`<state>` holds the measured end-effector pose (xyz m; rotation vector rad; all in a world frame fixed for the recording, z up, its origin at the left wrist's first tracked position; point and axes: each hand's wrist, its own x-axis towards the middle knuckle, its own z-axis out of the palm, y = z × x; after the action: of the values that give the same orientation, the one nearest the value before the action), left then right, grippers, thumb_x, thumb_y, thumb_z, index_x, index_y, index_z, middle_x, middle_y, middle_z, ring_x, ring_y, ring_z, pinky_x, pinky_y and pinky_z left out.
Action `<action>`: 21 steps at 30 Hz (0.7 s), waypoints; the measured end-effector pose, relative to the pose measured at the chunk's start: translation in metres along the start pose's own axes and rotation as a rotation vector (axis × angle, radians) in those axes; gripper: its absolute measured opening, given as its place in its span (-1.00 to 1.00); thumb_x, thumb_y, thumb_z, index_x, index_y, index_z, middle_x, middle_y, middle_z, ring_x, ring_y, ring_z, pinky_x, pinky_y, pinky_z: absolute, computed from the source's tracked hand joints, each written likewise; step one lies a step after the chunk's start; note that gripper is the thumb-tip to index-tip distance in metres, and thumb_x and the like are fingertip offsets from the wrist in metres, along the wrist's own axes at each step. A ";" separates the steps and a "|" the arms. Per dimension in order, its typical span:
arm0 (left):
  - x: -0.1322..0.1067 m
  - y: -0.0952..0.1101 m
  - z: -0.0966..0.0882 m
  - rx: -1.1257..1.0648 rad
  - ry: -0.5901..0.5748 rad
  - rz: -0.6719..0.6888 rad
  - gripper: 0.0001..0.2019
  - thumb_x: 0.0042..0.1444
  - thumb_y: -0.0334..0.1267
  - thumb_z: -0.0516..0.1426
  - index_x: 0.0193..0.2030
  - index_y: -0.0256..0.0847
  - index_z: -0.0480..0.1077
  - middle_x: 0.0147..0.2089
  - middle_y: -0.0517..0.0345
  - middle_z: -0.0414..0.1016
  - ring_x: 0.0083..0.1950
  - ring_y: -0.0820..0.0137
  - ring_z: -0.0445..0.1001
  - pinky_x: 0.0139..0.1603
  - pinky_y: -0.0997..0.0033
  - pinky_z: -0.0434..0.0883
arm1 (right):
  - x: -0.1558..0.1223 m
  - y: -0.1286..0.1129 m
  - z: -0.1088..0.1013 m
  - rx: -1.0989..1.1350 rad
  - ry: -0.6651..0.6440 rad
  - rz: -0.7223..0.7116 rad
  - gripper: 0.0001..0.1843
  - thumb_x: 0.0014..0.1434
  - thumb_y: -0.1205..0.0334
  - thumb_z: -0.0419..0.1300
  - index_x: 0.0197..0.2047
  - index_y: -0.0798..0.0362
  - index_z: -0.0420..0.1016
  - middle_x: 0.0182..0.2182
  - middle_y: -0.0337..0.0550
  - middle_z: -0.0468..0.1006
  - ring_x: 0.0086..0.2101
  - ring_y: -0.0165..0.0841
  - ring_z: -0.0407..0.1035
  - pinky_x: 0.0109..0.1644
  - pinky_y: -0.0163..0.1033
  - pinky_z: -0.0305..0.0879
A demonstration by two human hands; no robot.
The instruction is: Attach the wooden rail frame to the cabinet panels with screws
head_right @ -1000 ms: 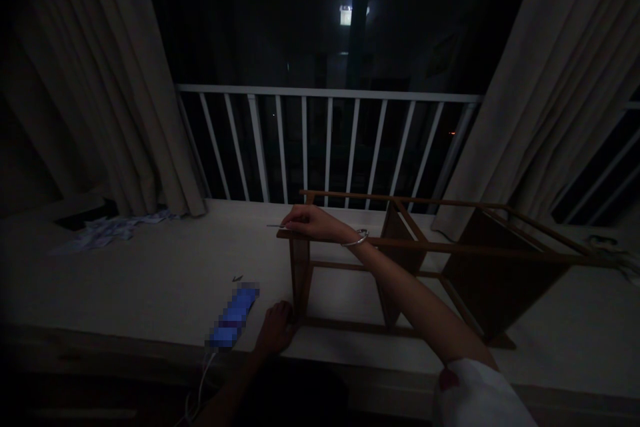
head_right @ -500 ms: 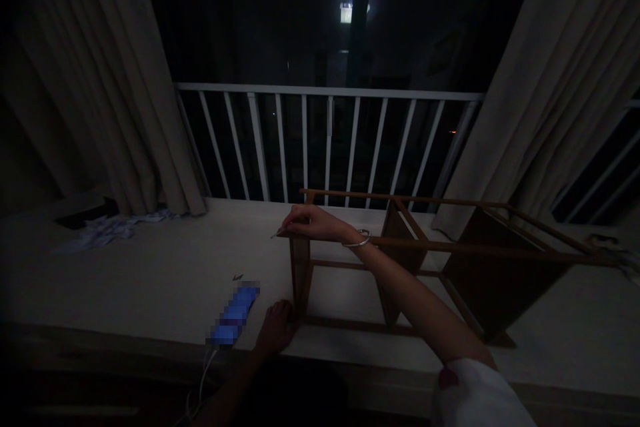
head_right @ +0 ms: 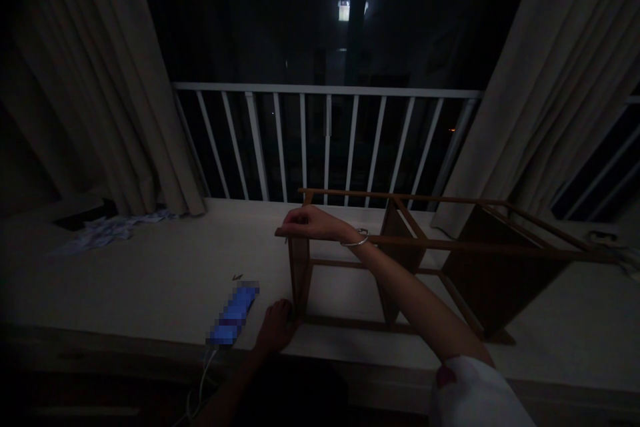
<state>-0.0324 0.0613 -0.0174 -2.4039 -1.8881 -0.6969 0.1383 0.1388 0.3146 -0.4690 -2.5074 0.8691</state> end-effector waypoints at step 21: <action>0.001 -0.001 0.002 0.010 -0.004 -0.009 -0.69 0.07 -0.04 -0.08 -0.22 -0.20 0.28 -0.17 0.03 0.24 -0.11 0.26 0.21 -0.09 0.23 0.11 | 0.001 0.008 0.000 0.053 0.031 -0.025 -0.77 0.06 0.20 0.04 -0.27 0.18 0.35 -0.43 -0.22 0.38 -0.43 -0.50 0.24 -0.36 -0.38 0.16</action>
<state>-0.0323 0.0630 -0.0194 -2.3940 -1.9005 -0.6815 0.1385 0.1455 0.3096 -0.4297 -2.4502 0.9100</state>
